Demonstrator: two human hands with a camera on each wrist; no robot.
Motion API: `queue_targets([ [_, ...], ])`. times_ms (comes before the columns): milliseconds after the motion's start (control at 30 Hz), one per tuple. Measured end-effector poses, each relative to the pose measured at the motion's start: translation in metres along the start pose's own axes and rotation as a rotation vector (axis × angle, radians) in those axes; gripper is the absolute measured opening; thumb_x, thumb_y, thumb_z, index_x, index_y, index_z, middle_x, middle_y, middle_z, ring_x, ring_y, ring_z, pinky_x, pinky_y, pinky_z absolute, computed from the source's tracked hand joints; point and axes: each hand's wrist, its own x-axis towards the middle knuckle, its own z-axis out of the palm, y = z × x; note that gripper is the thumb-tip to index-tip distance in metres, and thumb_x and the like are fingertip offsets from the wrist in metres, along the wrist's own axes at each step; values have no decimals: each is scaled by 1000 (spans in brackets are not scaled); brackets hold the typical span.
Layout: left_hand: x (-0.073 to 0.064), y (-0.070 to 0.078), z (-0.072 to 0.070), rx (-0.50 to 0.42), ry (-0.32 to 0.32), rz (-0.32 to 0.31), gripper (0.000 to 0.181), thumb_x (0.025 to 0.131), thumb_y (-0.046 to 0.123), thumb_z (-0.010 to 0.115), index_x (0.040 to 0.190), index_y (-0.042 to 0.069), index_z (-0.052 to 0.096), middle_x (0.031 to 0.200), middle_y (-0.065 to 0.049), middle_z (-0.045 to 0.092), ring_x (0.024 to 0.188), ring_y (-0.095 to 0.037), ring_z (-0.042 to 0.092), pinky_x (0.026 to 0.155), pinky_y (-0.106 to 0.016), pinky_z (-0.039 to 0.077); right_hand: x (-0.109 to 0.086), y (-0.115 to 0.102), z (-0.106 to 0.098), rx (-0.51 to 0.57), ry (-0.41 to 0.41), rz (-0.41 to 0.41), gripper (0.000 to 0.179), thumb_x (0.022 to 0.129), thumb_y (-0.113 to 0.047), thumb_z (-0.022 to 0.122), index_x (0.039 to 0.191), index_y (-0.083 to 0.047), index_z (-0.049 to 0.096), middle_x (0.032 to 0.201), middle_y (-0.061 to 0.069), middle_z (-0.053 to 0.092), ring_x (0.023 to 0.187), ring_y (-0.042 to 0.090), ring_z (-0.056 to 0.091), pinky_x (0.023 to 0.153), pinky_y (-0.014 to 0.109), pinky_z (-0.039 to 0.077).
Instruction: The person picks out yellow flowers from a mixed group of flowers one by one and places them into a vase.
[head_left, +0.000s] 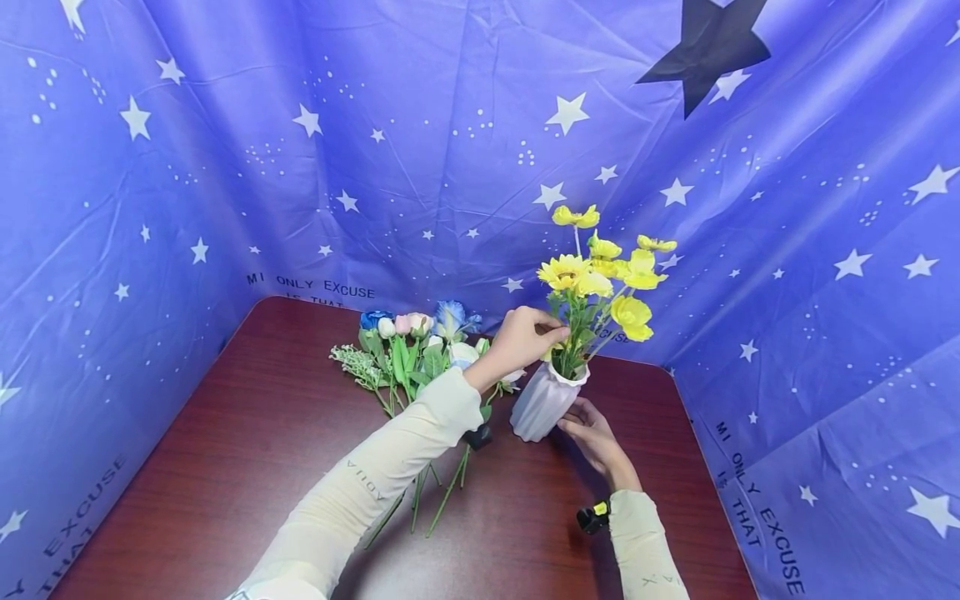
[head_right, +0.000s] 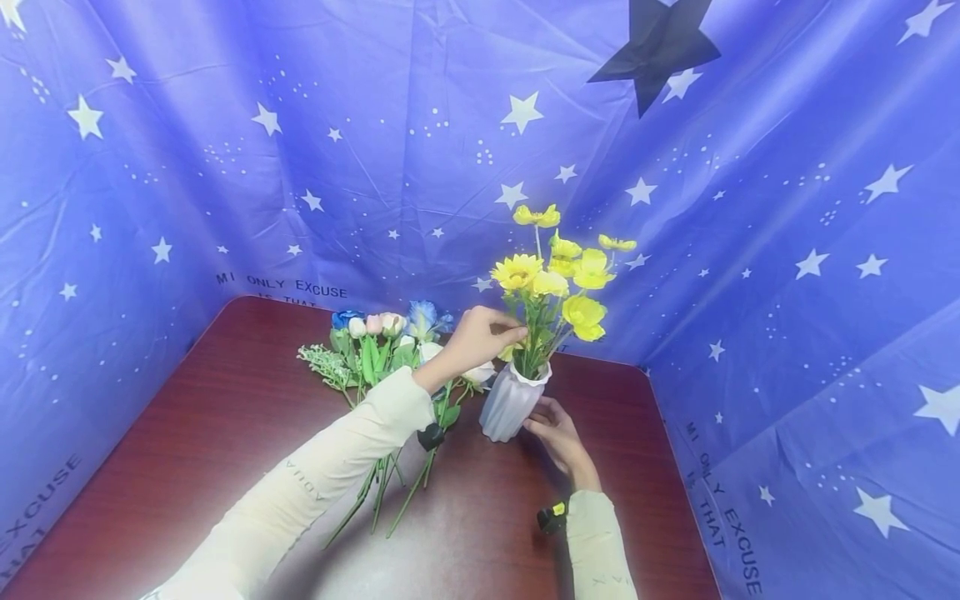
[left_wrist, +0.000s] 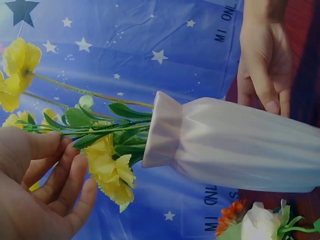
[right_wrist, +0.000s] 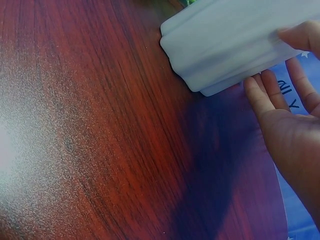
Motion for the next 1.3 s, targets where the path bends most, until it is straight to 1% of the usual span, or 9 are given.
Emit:
queue_targets([
  [133,0,1,-1,-28,29,-3,14,92,23,78,98,12,82,92,-3,80,74,-8,72,65,-15,55,0,0,-1,-1,-8,-8,42,92,17,52,120,-14,53,111,-4,63,102,7,64,94,21,56],
  [300,4,5,-7,17,11,-51,12,86,23,83,92,13,83,87,-2,81,70,-7,71,59,-15,52,-1,-1,0,4,-7,-1,41,92,17,53,122,-11,51,111,-3,63,102,7,64,93,21,56],
  [433,8,13,-14,81,-36,-148,11,84,26,85,89,16,84,84,1,80,64,-9,68,56,-17,49,0,-1,-1,-3,1,6,41,92,17,53,122,-11,51,111,-3,63,101,7,64,95,23,57],
  [500,9,17,-16,119,-55,-205,10,82,28,86,87,19,85,81,4,80,63,-9,66,58,-18,50,0,-1,-2,-8,2,1,41,92,17,53,121,-11,51,111,-3,63,101,7,64,94,23,57],
  [600,11,23,-17,145,-66,-290,10,79,28,88,82,20,84,74,5,78,60,-11,67,59,-21,52,1,1,-3,-9,-7,-9,41,92,17,53,121,-12,52,112,-4,63,102,8,64,94,22,57],
  [700,13,26,-17,176,-72,-338,12,76,29,90,77,19,84,67,4,76,62,-15,71,58,-22,52,1,2,-4,-8,-9,-13,41,92,17,53,122,-11,51,112,-4,63,102,7,64,94,23,57],
  [900,16,29,-14,271,-93,-343,13,75,30,90,71,21,83,65,6,75,64,-13,68,61,-21,51,0,0,-2,1,2,-7,41,92,17,53,122,-11,51,111,-4,63,101,7,64,93,21,57],
  [1067,18,31,-12,292,-117,-346,12,75,29,91,72,21,82,63,6,74,60,-10,68,59,-21,51,0,0,0,-1,7,4,41,92,17,53,121,-12,51,111,-4,62,102,7,63,92,20,56],
  [1300,21,30,-8,347,-129,-343,28,75,28,91,56,20,73,55,7,67,54,-8,60,55,-22,49,0,0,0,-6,22,17,41,92,18,52,122,-9,49,111,-3,61,101,7,63,90,19,56],
])
